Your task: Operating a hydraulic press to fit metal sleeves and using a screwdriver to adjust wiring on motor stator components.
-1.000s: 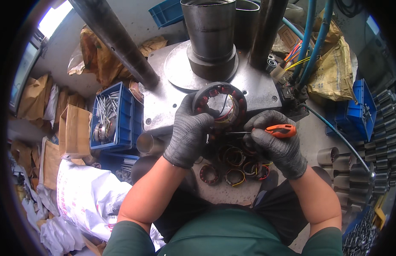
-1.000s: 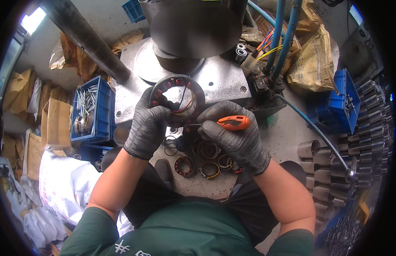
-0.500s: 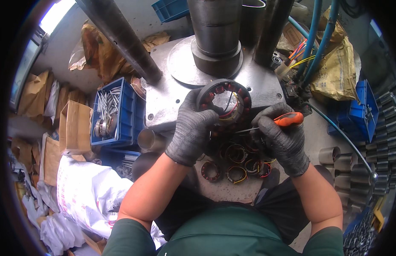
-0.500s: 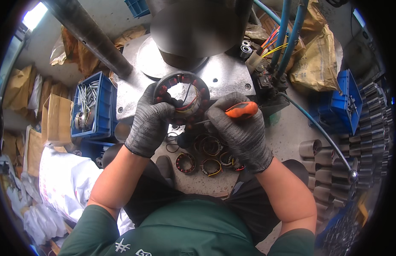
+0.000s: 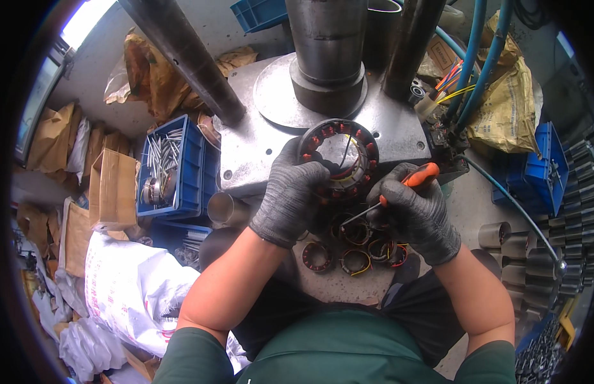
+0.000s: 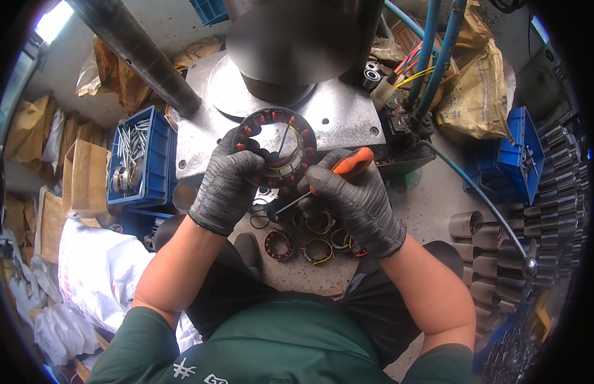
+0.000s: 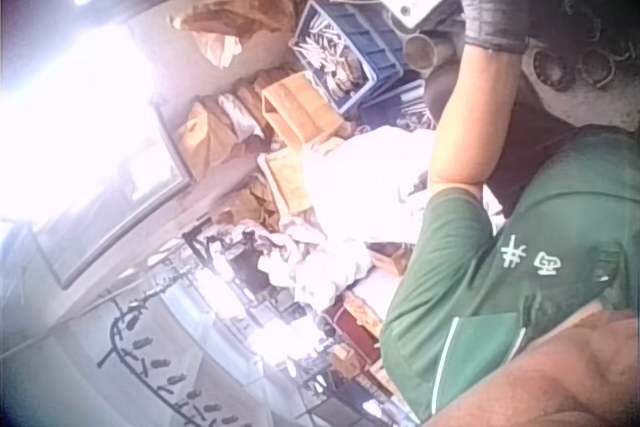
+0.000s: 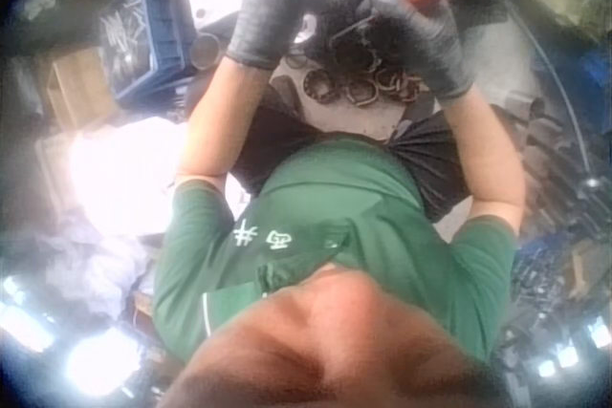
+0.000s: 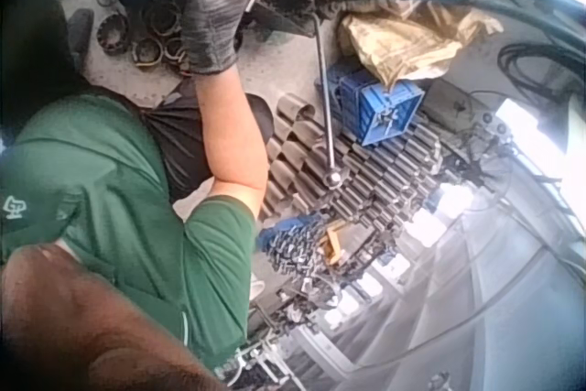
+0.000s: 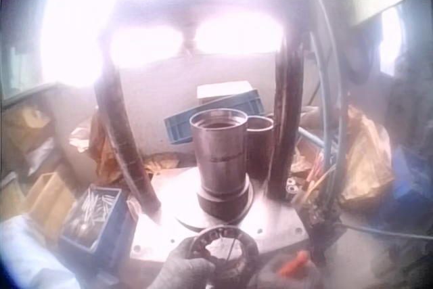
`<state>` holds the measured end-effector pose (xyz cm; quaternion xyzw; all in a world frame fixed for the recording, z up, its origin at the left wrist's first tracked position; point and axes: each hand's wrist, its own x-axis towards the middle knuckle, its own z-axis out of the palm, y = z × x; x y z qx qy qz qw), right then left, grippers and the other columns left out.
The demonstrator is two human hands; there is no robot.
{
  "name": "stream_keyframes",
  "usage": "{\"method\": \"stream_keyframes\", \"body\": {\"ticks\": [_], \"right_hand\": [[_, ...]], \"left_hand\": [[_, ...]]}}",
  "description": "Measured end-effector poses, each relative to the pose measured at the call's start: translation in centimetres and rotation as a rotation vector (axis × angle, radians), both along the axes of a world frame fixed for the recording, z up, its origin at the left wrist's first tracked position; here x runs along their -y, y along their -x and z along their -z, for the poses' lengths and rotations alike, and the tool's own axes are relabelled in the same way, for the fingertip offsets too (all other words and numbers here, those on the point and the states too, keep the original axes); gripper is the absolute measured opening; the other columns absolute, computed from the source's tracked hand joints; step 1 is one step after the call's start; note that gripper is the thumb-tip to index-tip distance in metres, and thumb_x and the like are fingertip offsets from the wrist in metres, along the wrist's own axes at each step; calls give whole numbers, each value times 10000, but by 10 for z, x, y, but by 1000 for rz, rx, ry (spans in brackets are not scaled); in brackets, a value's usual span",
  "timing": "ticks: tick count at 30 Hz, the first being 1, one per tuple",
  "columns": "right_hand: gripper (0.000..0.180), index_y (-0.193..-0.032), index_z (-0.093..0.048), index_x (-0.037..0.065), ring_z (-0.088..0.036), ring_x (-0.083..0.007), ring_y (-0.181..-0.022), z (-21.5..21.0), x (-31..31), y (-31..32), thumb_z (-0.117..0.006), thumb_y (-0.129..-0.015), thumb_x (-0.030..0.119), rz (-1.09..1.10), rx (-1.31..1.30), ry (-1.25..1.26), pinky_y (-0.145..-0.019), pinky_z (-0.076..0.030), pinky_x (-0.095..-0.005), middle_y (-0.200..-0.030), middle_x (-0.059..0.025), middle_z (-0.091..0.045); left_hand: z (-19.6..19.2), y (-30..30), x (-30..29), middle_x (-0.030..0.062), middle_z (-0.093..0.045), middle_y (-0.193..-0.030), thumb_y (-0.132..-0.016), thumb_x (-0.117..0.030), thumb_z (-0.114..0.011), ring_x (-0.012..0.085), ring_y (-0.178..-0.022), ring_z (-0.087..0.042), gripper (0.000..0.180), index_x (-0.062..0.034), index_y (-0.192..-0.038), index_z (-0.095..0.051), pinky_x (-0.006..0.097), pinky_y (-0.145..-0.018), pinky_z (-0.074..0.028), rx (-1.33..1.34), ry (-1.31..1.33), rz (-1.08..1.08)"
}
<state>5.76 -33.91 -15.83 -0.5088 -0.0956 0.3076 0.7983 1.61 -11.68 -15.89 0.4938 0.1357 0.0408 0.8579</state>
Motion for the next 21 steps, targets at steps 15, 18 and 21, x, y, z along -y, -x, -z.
{"method": "stream_keyframes", "body": {"ticks": [15, 18, 21], "right_hand": [[140, -985, -682, 36, -684, -114, -938, -13, 18, -2, -771, -878, 16, -86, 547, 295, -866, -567, -304, -1002, -67, -748], [147, -991, -680, 44, -687, -117, -950, -11, 17, 2, -763, -877, -2, -15, 468, 208, -872, -569, -304, -1010, -68, -747], [156, -1003, -678, 44, -692, -127, -970, -10, 14, 4, -756, -883, -17, 26, 497, 128, -888, -573, -307, -1042, -77, -745]], "left_hand": [[-3, 2, 4, 102, -635, -1026, -728, -1, -612, 237, -915, -708, 642, 55, -1363, -543, 382, -840, -662, 3, -26, 39], [-5, 0, 7, 114, -646, -1041, -727, -2, -605, 252, -932, -725, 660, 55, -1380, -530, 391, -811, -668, 7, -81, 0], [-6, 1, 7, 123, -657, -1055, -722, 0, -611, 261, -949, -737, 689, 46, -1403, -516, 402, -806, -671, -7, -94, -21]]}}
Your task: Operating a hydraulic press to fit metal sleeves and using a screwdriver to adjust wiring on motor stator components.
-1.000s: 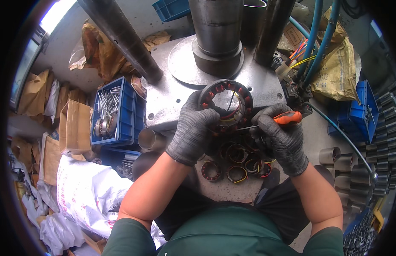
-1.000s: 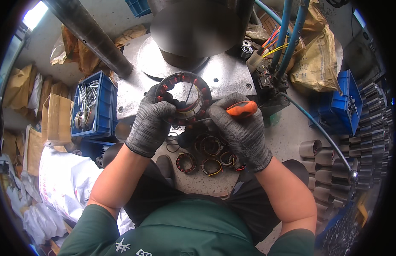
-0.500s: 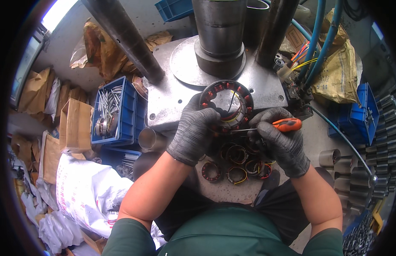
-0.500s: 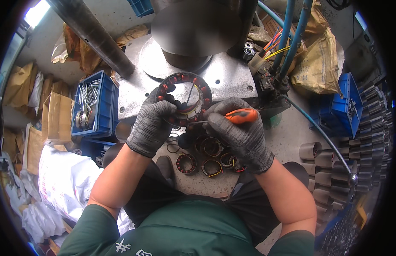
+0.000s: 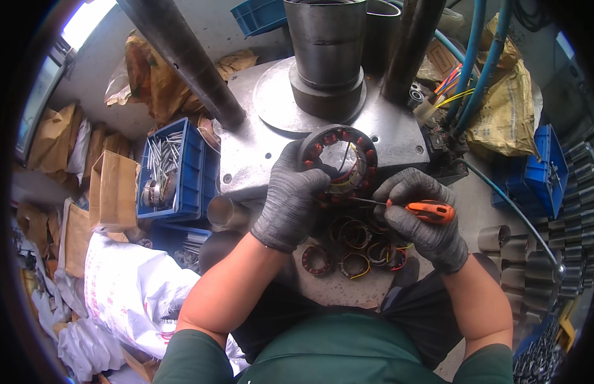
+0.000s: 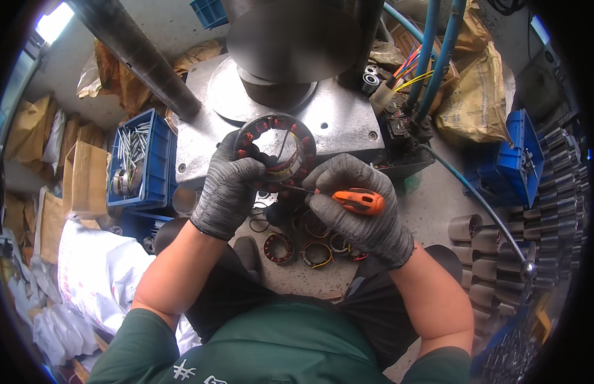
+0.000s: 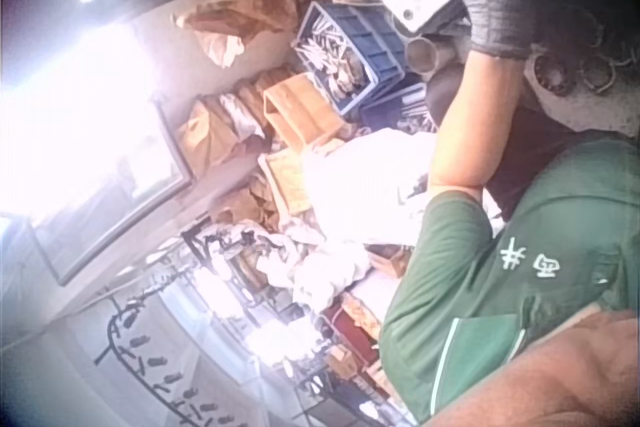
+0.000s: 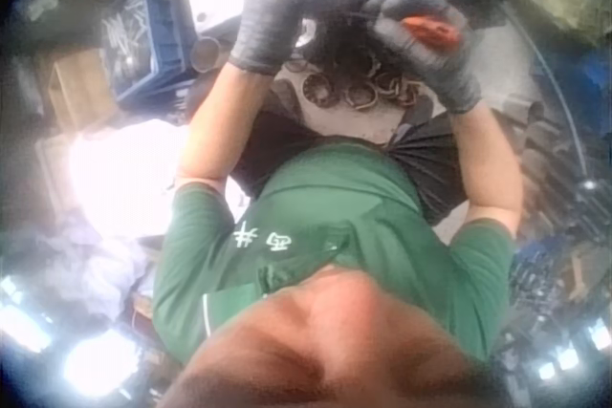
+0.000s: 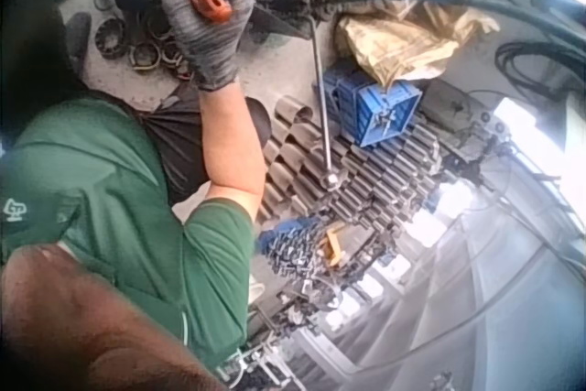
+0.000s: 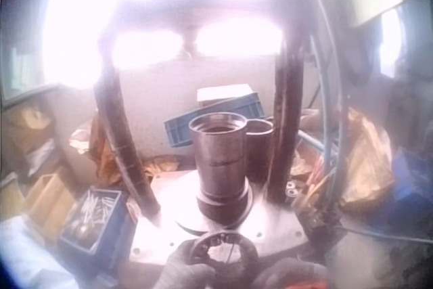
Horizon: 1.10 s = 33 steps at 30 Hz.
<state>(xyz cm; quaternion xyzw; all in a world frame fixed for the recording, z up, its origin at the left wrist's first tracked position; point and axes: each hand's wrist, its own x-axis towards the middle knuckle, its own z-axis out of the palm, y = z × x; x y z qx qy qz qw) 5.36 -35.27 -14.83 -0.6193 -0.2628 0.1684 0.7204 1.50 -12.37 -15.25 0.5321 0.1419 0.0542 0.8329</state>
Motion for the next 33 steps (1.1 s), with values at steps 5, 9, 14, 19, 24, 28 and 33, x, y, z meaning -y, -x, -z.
{"method": "stream_keyframes", "body": {"ticks": [5, 9, 14, 19, 24, 28, 33], "right_hand": [[157, -1017, -668, 36, -696, -136, -997, 5, 0, -3, -754, -900, -20, -56, 100, 16, -906, -577, -318, -1086, -91, -738], [163, -1026, -671, 37, -695, -124, -990, 6, -3, -2, -759, -899, -15, -42, 113, 68, -896, -577, -312, -1081, -85, -739], [178, -1038, -676, 40, -689, -109, -973, 4, 2, -7, -783, -895, 31, -169, 60, 264, -880, -571, -297, -1060, -69, -746], [173, -1040, -673, 42, -692, -121, -982, 4, 2, -4, -781, -905, 37, -116, -8, 121, -878, -577, -299, -1066, -78, -749], [151, -1040, -665, 43, -692, -122, -952, 3, 1, -4, -755, -927, 0, 107, 36, -44, -838, -588, -284, -1060, -86, -741], [165, -1058, -662, 36, -668, -79, -823, 4, 12, -13, -743, -928, -23, 212, 32, 11, -727, -579, -254, -1041, -90, -725], [169, -1054, -663, 33, -688, -116, -918, 4, 10, -11, -748, -921, -28, 179, 46, -58, -812, -591, -282, -1070, -102, -729]], "left_hand": [[17, -2, -5, 127, -660, -1059, -716, 12, -613, 257, -977, -732, 682, 31, -1391, -522, 395, -817, -674, 52, -83, 5], [15, -4, -2, 136, -662, -1103, -713, 31, -606, 250, -998, -726, 643, 26, -1351, -532, 406, -857, -676, 84, -191, 8], [14, -3, -1, 165, -663, -1157, -704, 46, -616, 270, -1022, -730, 646, 34, -1343, -522, 418, -858, -694, 143, -271, 4], [13, -4, -2, 195, -663, -1190, -696, 53, -623, 294, -1034, -741, 674, 40, -1360, -511, 419, -834, -708, 137, -363, -11], [11, -4, -4, 187, -655, -1144, -718, 26, -597, 318, -978, -756, 667, 49, -1379, -510, 421, -816, -707, 78, -203, 21], [10, -3, -8, 168, -642, -1089, -725, -4, -596, 330, -957, -760, 691, 57, -1407, -501, 425, -808, -707, 38, -163, 30], [16, -5, -12, 164, -669, -1199, -722, -32, -619, 250, -1057, -715, 648, 46, -1362, -551, 362, -903, -637, 43, 17, 58]]}}
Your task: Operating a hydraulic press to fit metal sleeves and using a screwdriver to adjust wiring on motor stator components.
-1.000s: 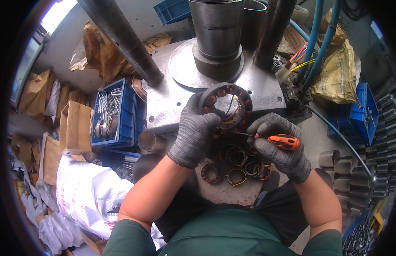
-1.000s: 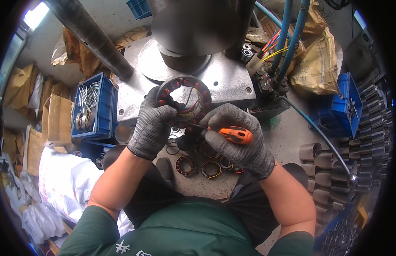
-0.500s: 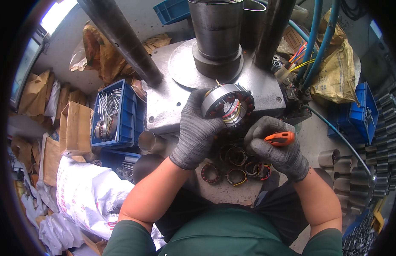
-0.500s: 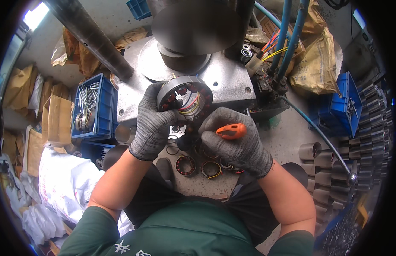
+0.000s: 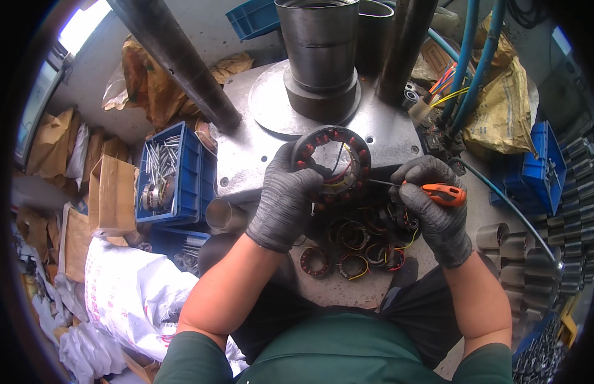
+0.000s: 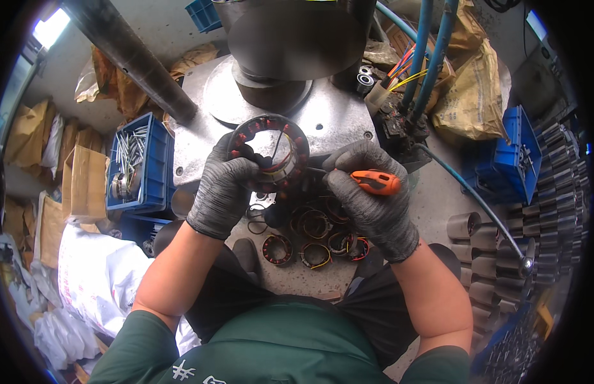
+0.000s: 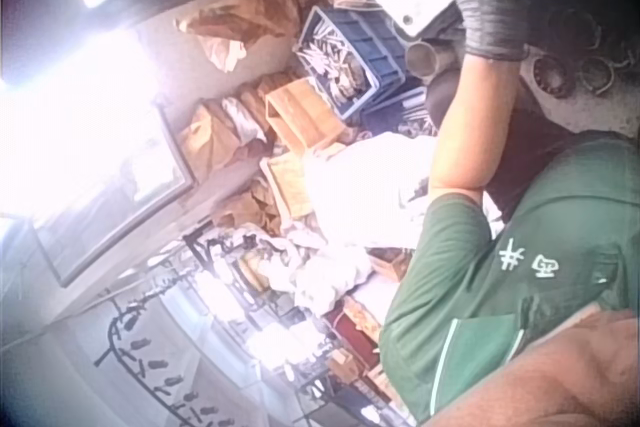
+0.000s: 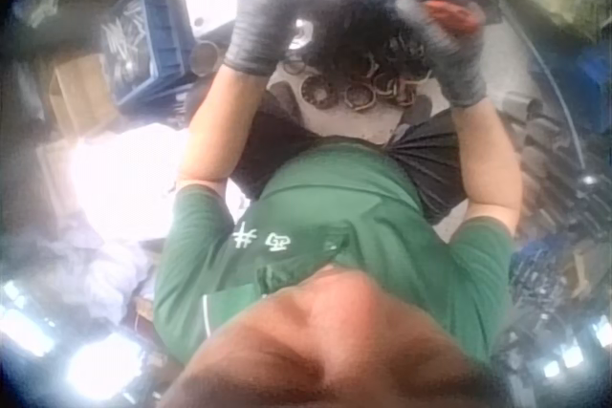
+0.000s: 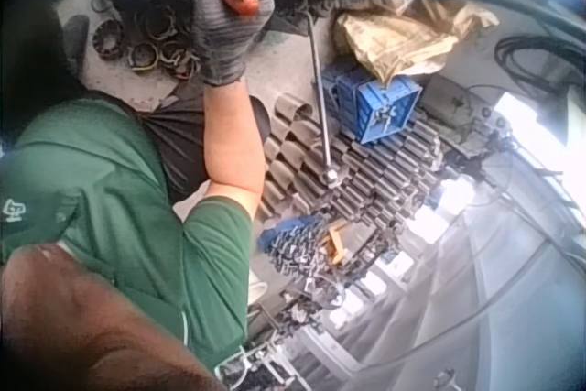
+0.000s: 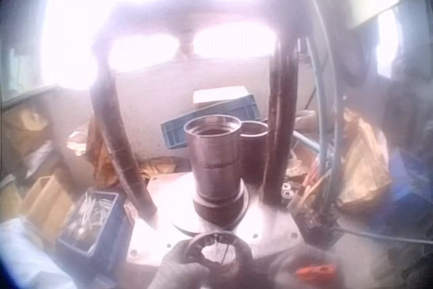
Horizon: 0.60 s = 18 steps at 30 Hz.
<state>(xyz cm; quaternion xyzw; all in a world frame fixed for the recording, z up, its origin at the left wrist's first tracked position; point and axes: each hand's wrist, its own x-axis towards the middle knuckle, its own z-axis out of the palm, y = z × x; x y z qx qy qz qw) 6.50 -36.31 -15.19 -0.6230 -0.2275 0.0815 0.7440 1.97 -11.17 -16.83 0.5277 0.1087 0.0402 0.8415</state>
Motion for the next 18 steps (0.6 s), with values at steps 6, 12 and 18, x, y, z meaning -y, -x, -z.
{"method": "stream_keyframes", "body": {"ticks": [6, 12, 18], "right_hand": [[187, -1055, -666, 34, -704, -163, -1029, 2, -2, 2, -753, -909, -44, -3, 13, 47, -905, -593, -320, -1085, -113, -737], [185, -1047, -695, 30, -739, -170, -948, -4, 0, -1, -771, -888, -23, -7, 220, 209, -835, -615, -311, -1023, -91, -750], [136, -1023, -691, 12, -735, -131, -889, -10, 1, -1, -741, -903, -30, -93, -267, -77, -773, -620, -278, -986, -92, -743]], "left_hand": [[1, -1, 2, 168, -669, -1208, -709, -32, -623, 259, -1069, -713, 663, 53, -1363, -550, 362, -917, -627, -19, -6, -24], [4, -3, 2, 155, -665, -1088, -719, 19, -596, 316, -988, -756, 728, 49, -1440, -507, 436, -842, -704, 23, -54, -31], [0, 0, 7, 173, -676, -1113, -722, 36, -583, 295, -991, -753, 637, 48, -1357, -538, 407, -829, -701, 54, -226, -77]]}}
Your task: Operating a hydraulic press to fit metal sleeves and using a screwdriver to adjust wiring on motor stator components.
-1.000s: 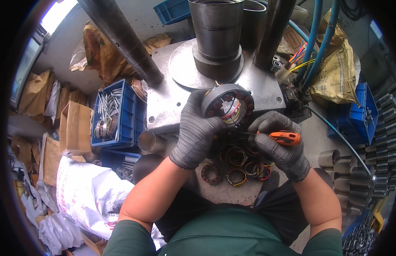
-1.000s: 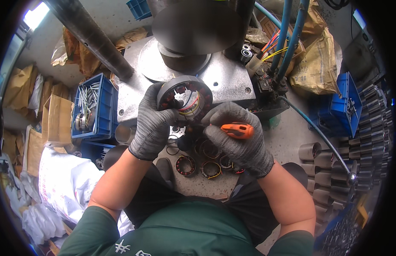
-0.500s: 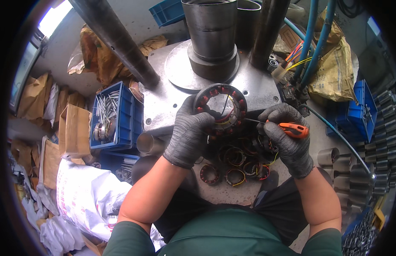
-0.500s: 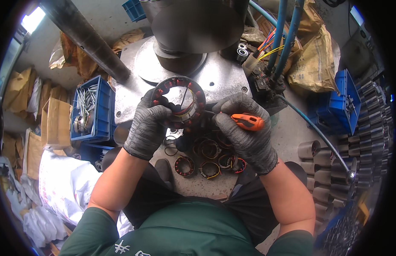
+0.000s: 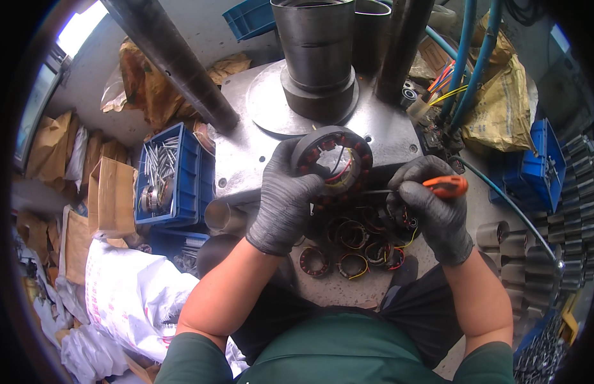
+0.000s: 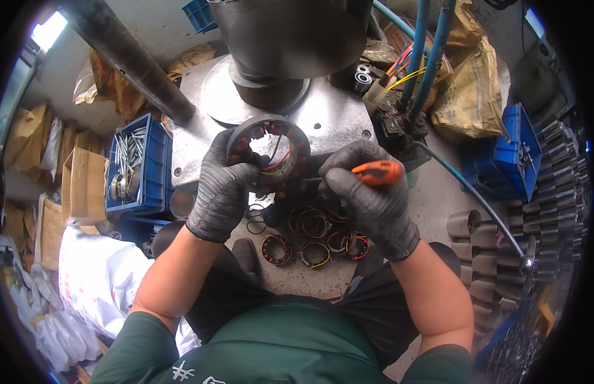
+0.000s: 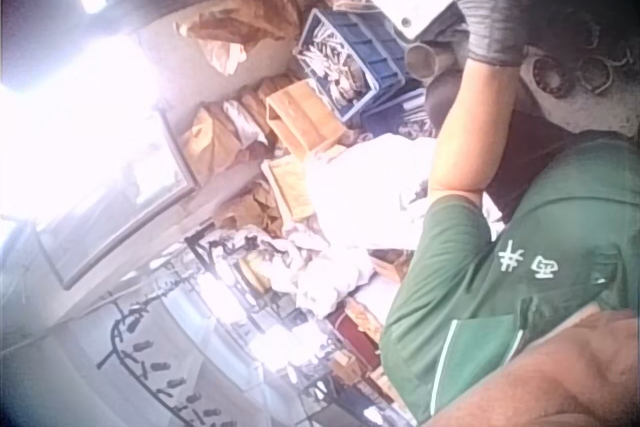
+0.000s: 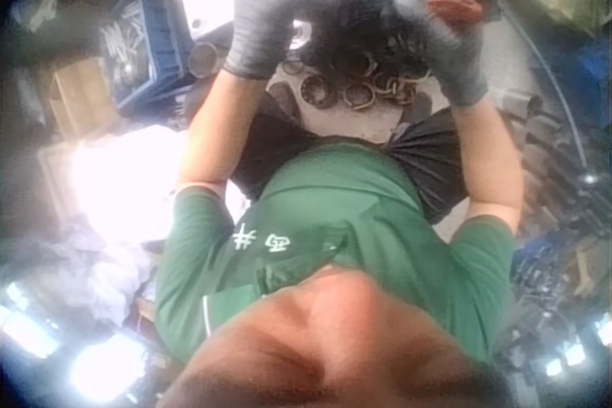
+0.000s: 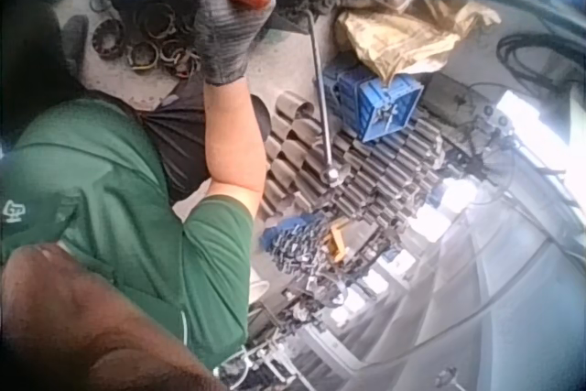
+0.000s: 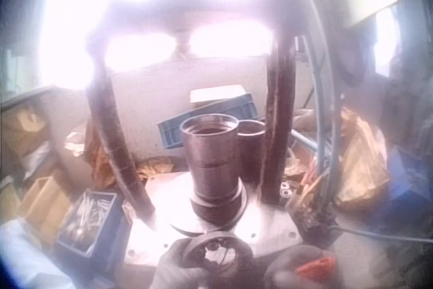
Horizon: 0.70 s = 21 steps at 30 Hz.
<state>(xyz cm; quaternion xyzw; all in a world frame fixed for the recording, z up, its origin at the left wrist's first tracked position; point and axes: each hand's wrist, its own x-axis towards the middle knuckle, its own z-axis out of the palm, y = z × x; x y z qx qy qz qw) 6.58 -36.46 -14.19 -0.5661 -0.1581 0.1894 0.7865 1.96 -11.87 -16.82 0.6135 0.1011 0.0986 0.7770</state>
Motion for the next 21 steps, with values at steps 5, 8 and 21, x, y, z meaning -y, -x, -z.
{"method": "stream_keyframes", "body": {"ticks": [5, 8, 21], "right_hand": [[181, -1015, -652, 30, -722, -144, -914, 10, -6, 7, -743, -893, -68, 59, 314, 103, -818, -607, -301, -1008, -110, -753], [194, -1014, -642, 31, -716, -147, -921, 13, -10, 7, -747, -890, -75, 55, 393, 176, -827, -597, -303, -1030, -120, -758], [179, -986, -664, 37, -715, -178, -796, 13, -18, 0, -758, -847, -25, 81, 831, 484, -733, -582, -321, -933, -98, -724]], "left_hand": [[-2, 0, 4, 182, -678, -1145, -734, 54, -581, 263, -984, -747, 611, 48, -1344, -539, 370, -814, -694, -3, -49, -8], [-1, 2, 4, 178, -672, -1156, -763, 62, -614, 247, -983, -743, 595, 51, -1352, -534, 344, -812, -688, -32, -17, -9], [-12, 7, 11, 149, -695, -1175, -764, 62, -710, 224, -1089, -717, 603, -4, -1345, -562, 343, -954, -611, 91, -480, -69]]}}
